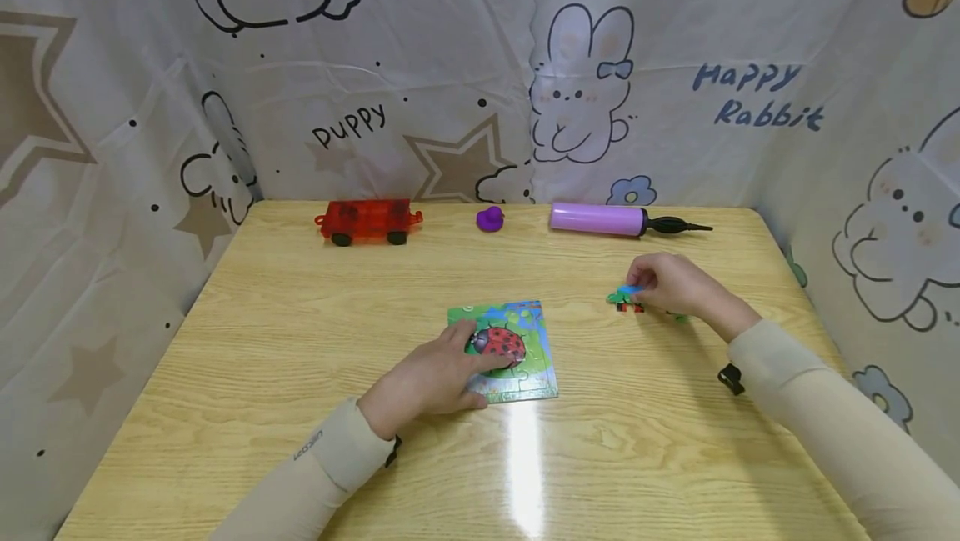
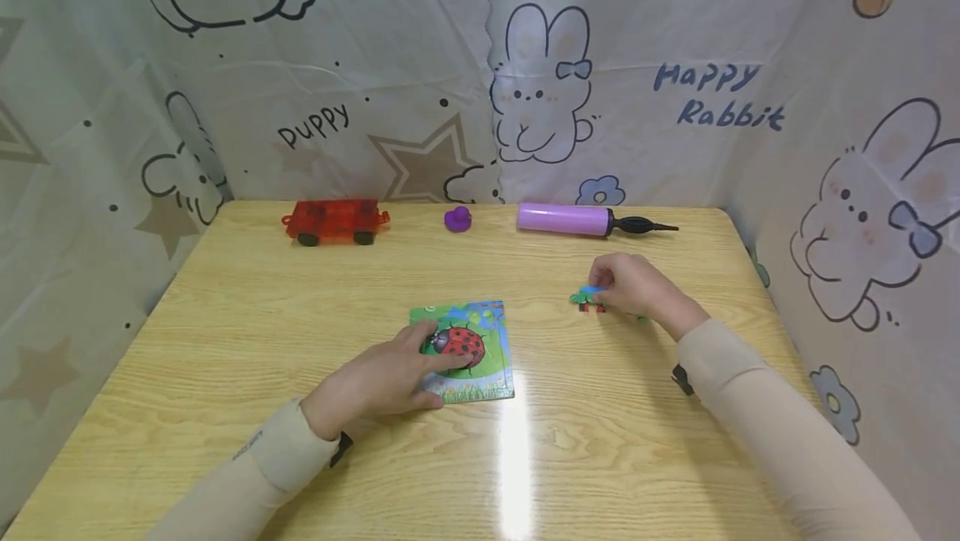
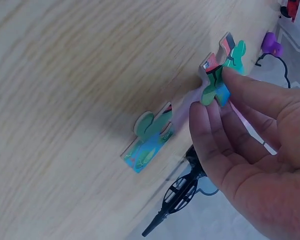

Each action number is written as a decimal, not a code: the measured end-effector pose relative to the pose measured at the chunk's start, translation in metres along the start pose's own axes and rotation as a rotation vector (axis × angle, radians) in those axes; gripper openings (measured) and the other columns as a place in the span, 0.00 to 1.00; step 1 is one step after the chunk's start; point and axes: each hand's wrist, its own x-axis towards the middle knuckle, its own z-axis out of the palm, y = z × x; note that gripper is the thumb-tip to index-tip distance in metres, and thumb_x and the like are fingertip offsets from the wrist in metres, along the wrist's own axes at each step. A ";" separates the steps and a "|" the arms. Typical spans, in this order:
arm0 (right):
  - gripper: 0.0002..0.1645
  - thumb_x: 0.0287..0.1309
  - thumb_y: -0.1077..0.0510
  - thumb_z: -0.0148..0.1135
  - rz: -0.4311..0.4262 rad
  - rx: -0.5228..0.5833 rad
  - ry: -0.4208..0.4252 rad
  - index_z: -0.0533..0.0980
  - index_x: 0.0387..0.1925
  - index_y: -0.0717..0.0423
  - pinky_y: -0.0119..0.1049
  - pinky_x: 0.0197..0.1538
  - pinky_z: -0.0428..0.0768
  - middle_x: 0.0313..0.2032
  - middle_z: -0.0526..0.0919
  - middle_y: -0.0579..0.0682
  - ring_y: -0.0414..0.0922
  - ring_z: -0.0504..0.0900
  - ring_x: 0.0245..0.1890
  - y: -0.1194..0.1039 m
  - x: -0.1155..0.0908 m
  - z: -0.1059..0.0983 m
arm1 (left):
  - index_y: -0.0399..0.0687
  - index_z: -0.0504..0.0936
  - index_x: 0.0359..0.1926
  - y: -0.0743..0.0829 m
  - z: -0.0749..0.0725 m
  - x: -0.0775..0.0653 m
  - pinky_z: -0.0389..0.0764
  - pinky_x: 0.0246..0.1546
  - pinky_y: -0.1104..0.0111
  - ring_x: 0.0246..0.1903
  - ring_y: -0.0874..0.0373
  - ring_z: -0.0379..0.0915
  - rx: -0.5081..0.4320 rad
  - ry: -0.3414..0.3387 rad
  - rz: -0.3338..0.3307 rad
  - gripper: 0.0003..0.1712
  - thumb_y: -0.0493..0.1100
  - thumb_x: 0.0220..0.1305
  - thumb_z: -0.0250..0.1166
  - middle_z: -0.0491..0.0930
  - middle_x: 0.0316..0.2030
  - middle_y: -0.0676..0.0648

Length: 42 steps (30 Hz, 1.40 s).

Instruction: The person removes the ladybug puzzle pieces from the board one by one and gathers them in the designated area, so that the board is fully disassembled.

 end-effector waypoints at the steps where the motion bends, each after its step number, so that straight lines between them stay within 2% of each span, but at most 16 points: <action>1: 0.05 0.61 0.65 0.73 -0.005 -0.011 0.003 0.84 0.37 0.56 0.41 0.42 0.80 0.35 0.88 0.51 0.44 0.80 0.35 0.000 0.000 0.000 | 0.80 0.68 0.76 0.000 0.000 0.000 0.80 0.66 0.48 0.77 0.38 0.58 0.000 0.000 0.001 0.38 0.61 0.69 0.70 0.57 0.77 0.33; 8: 0.04 0.60 0.66 0.72 -0.007 -0.072 0.014 0.84 0.35 0.56 0.43 0.44 0.80 0.36 0.88 0.51 0.44 0.79 0.34 -0.006 0.002 0.003 | 0.79 0.68 0.77 0.000 -0.001 -0.001 0.81 0.65 0.48 0.76 0.39 0.60 0.017 0.007 0.015 0.38 0.61 0.69 0.70 0.58 0.76 0.32; 15: 0.07 0.60 0.67 0.73 -0.028 -0.129 -0.019 0.84 0.28 0.56 0.41 0.38 0.76 0.32 0.83 0.52 0.45 0.74 0.32 -0.013 0.004 0.003 | 0.78 0.68 0.77 0.000 -0.003 0.000 0.82 0.64 0.49 0.74 0.40 0.61 0.030 0.008 0.018 0.38 0.62 0.68 0.70 0.59 0.75 0.33; 23: 0.07 0.59 0.69 0.70 -0.006 -0.158 -0.042 0.82 0.28 0.58 0.41 0.38 0.75 0.31 0.81 0.52 0.47 0.73 0.33 -0.017 0.009 0.005 | 0.79 0.68 0.77 0.000 -0.004 0.001 0.82 0.63 0.50 0.75 0.40 0.59 0.018 0.001 0.006 0.38 0.61 0.69 0.70 0.57 0.76 0.33; 28: 0.07 0.56 0.70 0.68 -0.047 -0.188 -0.007 0.81 0.30 0.56 0.43 0.38 0.76 0.33 0.80 0.54 0.48 0.74 0.34 -0.025 0.009 0.010 | 0.79 0.68 0.77 0.000 -0.005 0.001 0.84 0.60 0.51 0.75 0.40 0.60 0.022 0.006 0.014 0.38 0.62 0.68 0.70 0.57 0.76 0.33; 33: 0.03 0.60 0.66 0.68 -0.130 -0.129 0.060 0.83 0.32 0.56 0.42 0.38 0.77 0.29 0.80 0.52 0.45 0.75 0.32 -0.048 0.013 0.024 | 0.78 0.69 0.76 0.001 -0.004 0.002 0.84 0.60 0.51 0.74 0.40 0.61 0.017 0.012 0.026 0.38 0.61 0.68 0.70 0.57 0.76 0.32; 36: 0.03 0.62 0.64 0.69 -0.196 -0.081 0.072 0.85 0.32 0.57 0.38 0.37 0.76 0.28 0.81 0.49 0.42 0.75 0.31 -0.069 0.019 0.034 | 0.78 0.68 0.77 0.000 -0.004 0.002 0.83 0.61 0.50 0.75 0.38 0.58 0.018 0.011 0.025 0.37 0.62 0.69 0.69 0.57 0.76 0.32; 40: 0.02 0.64 0.61 0.70 -0.279 -0.042 0.034 0.86 0.35 0.56 0.36 0.38 0.77 0.30 0.83 0.48 0.40 0.76 0.31 -0.101 0.026 0.048 | 0.79 0.67 0.77 -0.002 -0.001 0.001 0.82 0.63 0.48 0.78 0.33 0.51 0.009 0.006 0.023 0.37 0.62 0.70 0.68 0.54 0.77 0.31; 42: 0.05 0.65 0.59 0.70 -0.310 -0.032 -0.002 0.87 0.38 0.57 0.36 0.40 0.79 0.33 0.84 0.49 0.40 0.77 0.33 -0.118 0.029 0.057 | 0.79 0.67 0.77 -0.002 0.000 0.000 0.81 0.64 0.47 0.77 0.33 0.51 -0.003 0.007 0.031 0.37 0.61 0.71 0.68 0.53 0.78 0.30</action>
